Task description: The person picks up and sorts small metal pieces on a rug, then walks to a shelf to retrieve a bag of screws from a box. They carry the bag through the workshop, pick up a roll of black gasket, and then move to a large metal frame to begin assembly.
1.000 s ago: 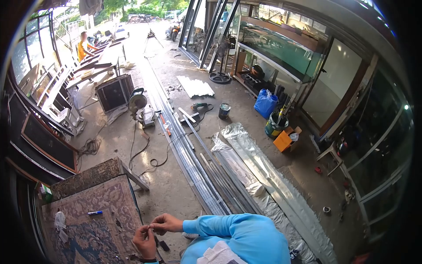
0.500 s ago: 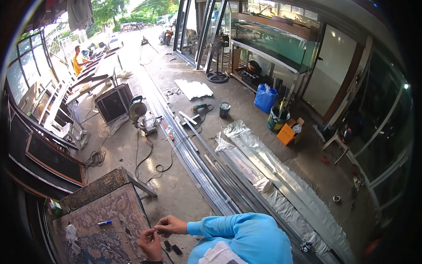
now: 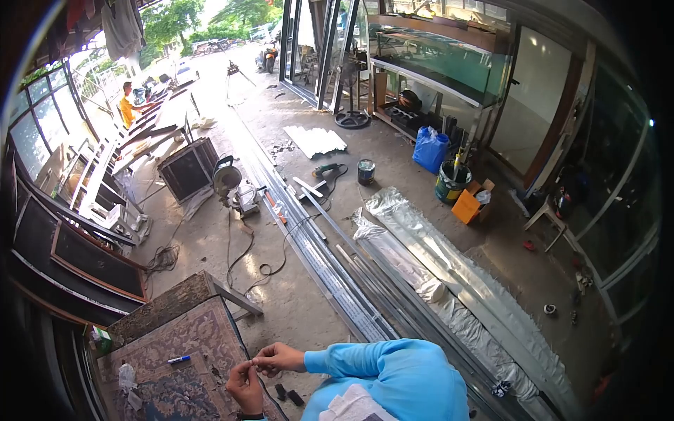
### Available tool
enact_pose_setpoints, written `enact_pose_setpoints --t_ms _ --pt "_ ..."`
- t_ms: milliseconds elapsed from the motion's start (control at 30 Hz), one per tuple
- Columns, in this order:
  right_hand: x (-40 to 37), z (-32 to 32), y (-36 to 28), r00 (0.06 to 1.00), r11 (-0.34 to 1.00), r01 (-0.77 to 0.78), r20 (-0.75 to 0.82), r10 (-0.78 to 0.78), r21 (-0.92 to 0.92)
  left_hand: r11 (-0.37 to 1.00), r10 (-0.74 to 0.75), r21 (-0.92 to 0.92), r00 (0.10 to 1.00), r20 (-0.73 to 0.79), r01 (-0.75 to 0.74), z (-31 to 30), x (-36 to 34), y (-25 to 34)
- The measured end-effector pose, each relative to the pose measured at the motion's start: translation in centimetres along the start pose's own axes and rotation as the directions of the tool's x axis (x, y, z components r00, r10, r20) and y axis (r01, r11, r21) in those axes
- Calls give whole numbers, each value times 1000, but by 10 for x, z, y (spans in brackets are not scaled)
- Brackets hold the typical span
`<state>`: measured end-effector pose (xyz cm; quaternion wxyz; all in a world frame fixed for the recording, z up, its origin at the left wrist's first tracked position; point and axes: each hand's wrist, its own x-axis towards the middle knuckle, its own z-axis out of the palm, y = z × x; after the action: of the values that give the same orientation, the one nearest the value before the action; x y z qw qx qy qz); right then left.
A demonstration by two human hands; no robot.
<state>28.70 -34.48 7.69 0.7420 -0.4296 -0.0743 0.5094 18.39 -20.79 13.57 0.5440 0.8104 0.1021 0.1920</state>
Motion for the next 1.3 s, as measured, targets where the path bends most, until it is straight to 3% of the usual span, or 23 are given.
enact_pose_setpoints --t_ms 300,400,500,600,700,733,800,867,933,1000,1033,1133,1167,1233,1300 --pt "3 -7 3 999 999 3 44 -4 36 999 50 -6 998 -41 -51 6 4 14" --pt "-3 -4 -3 999 999 35 28 -36 36 981 -34 193 999 32 27 -4 9 21" --pt "-3 -6 -1 994 997 80 81 -79 -4 874 101 449 973 206 -186 -16 10 -19" --pt "-5 -6 1 997 996 67 28 -66 -52 947 164 256 978 131 -193 -1 11 30" --pt "-10 0 -3 999 994 35 -26 -38 -105 968 -187 186 978 95 167 -12 5 17" --pt "-11 6 -8 998 990 36 -37 -42 -136 970 -170 203 969 177 133 -22 5 -1" --pt "-7 7 -1 1000 985 26 -3 -27 -170 939 19 338 991 135 -64 -28 0 -15" --pt "-6 17 -1 1000 988 5 30 0 -155 982 -5 190 1000 -8 6 -26 -8 7" --pt "-5 25 2 999 987 -8 50 16 -159 986 -76 145 997 -4 76 -33 -18 8" --pt "0 36 12 995 984 -20 88 36 -177 954 -210 240 971 115 178 -60 -29 -4" --pt "3 42 18 993 981 -22 113 44 -193 941 -203 298 972 119 160 -68 -38 -7" --pt "11 57 36 983 965 -30 167 76 -261 964 36 267 987 -158 8 -75 -67 0" --pt "14 64 40 978 953 -46 182 104 -300 972 -106 184 973 -206 145 -81 -79 0" --pt "13 93 55 956 925 -94 227 187 -367 936 -222 257 970 -95 239 -110 -108 -11" --pt "17 114 77 928 866 -103 265 260 -489 959 4 273 960 -278 75 -118 -143 -26"
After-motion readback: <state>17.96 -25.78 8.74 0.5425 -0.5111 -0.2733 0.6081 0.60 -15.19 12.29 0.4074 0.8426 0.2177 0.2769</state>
